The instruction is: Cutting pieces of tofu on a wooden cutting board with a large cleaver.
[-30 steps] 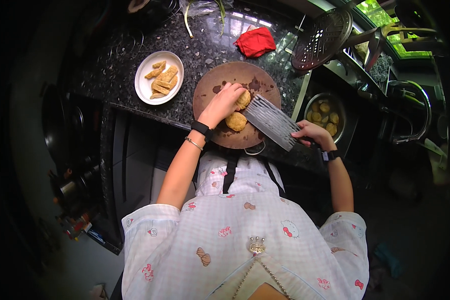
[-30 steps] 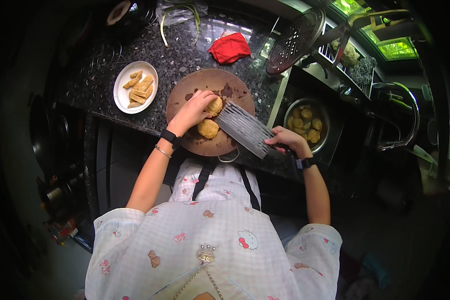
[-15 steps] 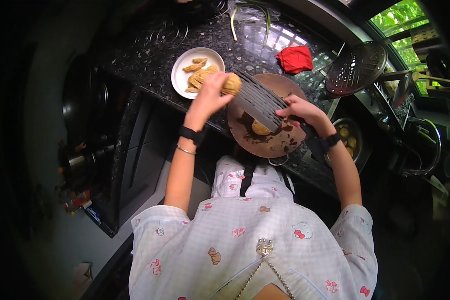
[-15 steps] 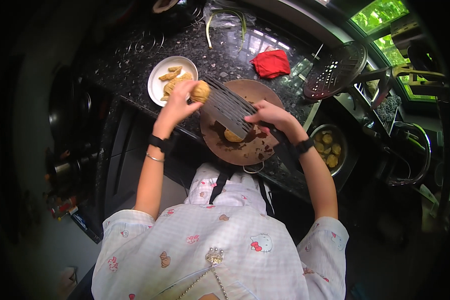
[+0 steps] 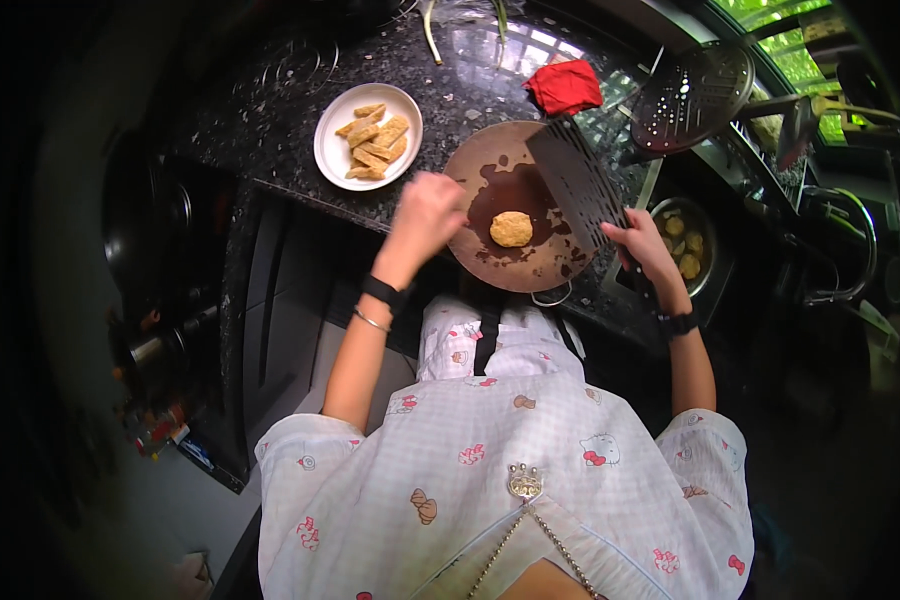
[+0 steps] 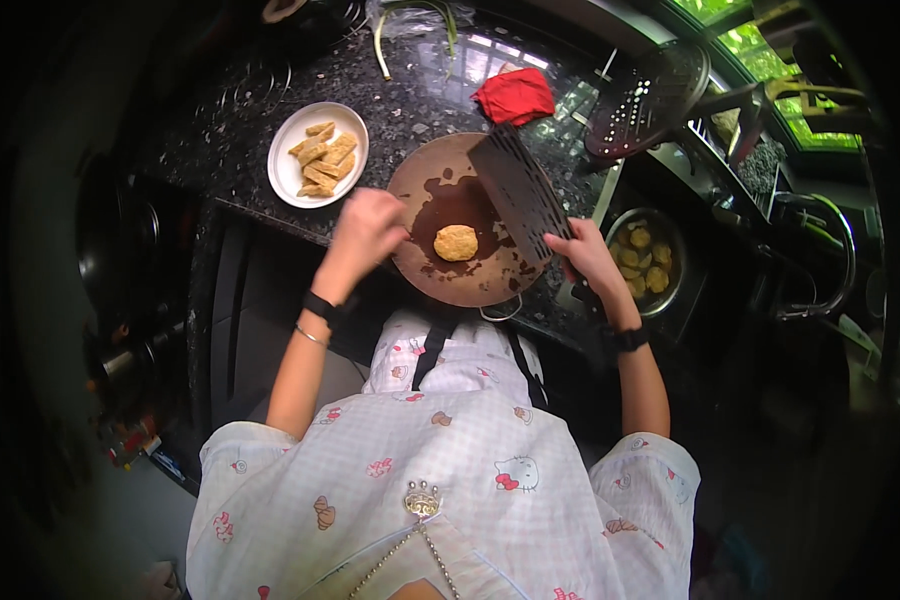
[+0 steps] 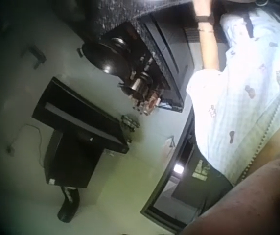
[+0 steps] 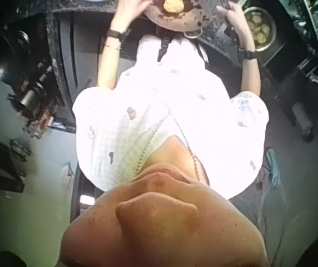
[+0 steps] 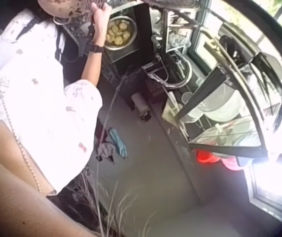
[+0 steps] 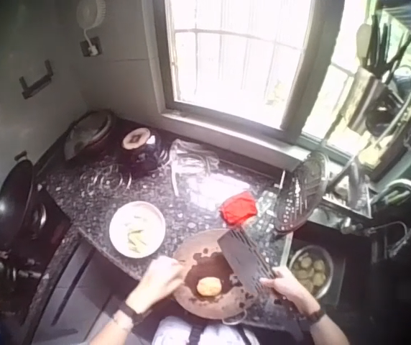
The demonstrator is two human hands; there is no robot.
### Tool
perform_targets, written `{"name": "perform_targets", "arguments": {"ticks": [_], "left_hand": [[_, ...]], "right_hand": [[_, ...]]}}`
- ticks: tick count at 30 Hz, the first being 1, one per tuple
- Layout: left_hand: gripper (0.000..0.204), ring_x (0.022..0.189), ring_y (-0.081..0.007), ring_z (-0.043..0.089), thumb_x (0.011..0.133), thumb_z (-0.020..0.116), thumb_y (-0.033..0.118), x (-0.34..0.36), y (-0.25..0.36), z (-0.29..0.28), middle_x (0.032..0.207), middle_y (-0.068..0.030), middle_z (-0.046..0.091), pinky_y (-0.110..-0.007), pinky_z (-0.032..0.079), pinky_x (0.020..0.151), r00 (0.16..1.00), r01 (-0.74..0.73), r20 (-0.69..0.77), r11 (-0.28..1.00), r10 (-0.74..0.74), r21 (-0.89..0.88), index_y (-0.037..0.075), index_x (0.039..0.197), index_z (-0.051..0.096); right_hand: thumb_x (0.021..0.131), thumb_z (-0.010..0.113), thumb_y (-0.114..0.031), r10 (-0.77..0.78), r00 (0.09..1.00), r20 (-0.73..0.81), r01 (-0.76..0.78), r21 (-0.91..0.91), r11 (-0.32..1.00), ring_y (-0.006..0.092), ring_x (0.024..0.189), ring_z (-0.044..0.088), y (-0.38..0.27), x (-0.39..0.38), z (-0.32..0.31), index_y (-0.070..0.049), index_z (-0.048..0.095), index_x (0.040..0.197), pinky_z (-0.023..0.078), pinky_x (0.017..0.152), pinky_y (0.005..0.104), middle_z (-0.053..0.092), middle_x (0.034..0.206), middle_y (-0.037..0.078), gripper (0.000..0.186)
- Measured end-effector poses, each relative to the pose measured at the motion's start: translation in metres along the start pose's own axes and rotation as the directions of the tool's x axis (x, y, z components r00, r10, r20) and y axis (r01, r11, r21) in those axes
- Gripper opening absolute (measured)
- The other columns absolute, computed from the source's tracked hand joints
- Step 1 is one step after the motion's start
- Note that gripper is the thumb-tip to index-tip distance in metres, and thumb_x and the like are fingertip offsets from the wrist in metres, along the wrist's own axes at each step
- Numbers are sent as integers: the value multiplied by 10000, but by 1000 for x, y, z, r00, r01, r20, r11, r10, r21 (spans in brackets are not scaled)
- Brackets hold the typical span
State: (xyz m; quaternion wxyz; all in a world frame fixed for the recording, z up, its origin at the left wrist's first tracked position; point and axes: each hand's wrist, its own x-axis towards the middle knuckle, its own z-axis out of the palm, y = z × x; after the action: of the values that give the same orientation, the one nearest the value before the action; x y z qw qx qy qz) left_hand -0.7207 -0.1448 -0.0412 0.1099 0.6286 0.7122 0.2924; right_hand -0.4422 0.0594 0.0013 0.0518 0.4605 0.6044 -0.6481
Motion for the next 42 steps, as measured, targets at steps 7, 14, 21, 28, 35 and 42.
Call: {"name": "perform_targets", "arguments": {"ticks": [7, 14, 21, 28, 35, 42], "left_hand": [[424, 998, -311, 506, 684, 695, 64, -9, 47, 69, 1120, -126, 525, -390, 443, 876, 994, -79, 76, 997, 79, -6, 47, 1086, 562], [416, 946, -339, 504, 683, 753, 123, 6, 83, 101, 1034, -154, 526, -401, 430, 813, 944, 260, -191, 963, -270, -75, -8, 1020, 548], [267, 991, -283, 516, 737, 656, 80, -6, 80, 102, 1041, -106, 575, -393, 359, 864, 992, 27, -129, 991, -10, 131, 25, 994, 605], [99, 917, -248, 525, 746, 599, 61, -4, 77, 108, 872, -70, 562, -431, 318, 822, 994, 66, -99, 984, -50, 166, 62, 844, 607], [121, 922, -230, 528, 744, 585, 66, -5, 79, 106, 873, -56, 566, -438, 310, 832, 994, 87, -89, 977, -71, 193, 77, 861, 613], [146, 942, -219, 546, 761, 583, 74, -5, 77, 105, 934, -50, 597, -438, 305, 846, 991, 73, -122, 978, -50, 193, 84, 898, 632]], "right_hand": [[869, 599, -117, -17, 973, -231, 8, -41, 999, 84, 345, 403, 36, -45, 6, 15, 542, 745, 300, 343, 261, 457, 520, -8, 190], [794, 633, -157, -368, 873, -319, 234, -388, 892, 340, 597, 578, 37, -38, 31, 23, 590, 824, 431, 547, 385, 564, 647, 202, 187], [714, 570, -69, -640, 759, -120, 285, -823, 492, 353, 656, 606, 15, -9, 60, -38, 540, 756, 488, 584, 441, 607, 717, 143, 60], [694, 578, -51, -615, 787, 54, 319, -888, 331, 317, 637, 618, 19, -8, 49, -44, 542, 797, 497, 574, 410, 605, 766, 117, 109], [689, 591, -42, -553, 827, 101, 328, -885, 329, 325, 686, 623, 21, -4, 35, -43, 528, 800, 503, 599, 417, 610, 783, 120, 128], [707, 580, -66, -621, 783, 46, 355, -852, 384, 332, 677, 610, 11, 17, 57, -46, 511, 798, 491, 596, 426, 619, 764, 120, 116]]}}
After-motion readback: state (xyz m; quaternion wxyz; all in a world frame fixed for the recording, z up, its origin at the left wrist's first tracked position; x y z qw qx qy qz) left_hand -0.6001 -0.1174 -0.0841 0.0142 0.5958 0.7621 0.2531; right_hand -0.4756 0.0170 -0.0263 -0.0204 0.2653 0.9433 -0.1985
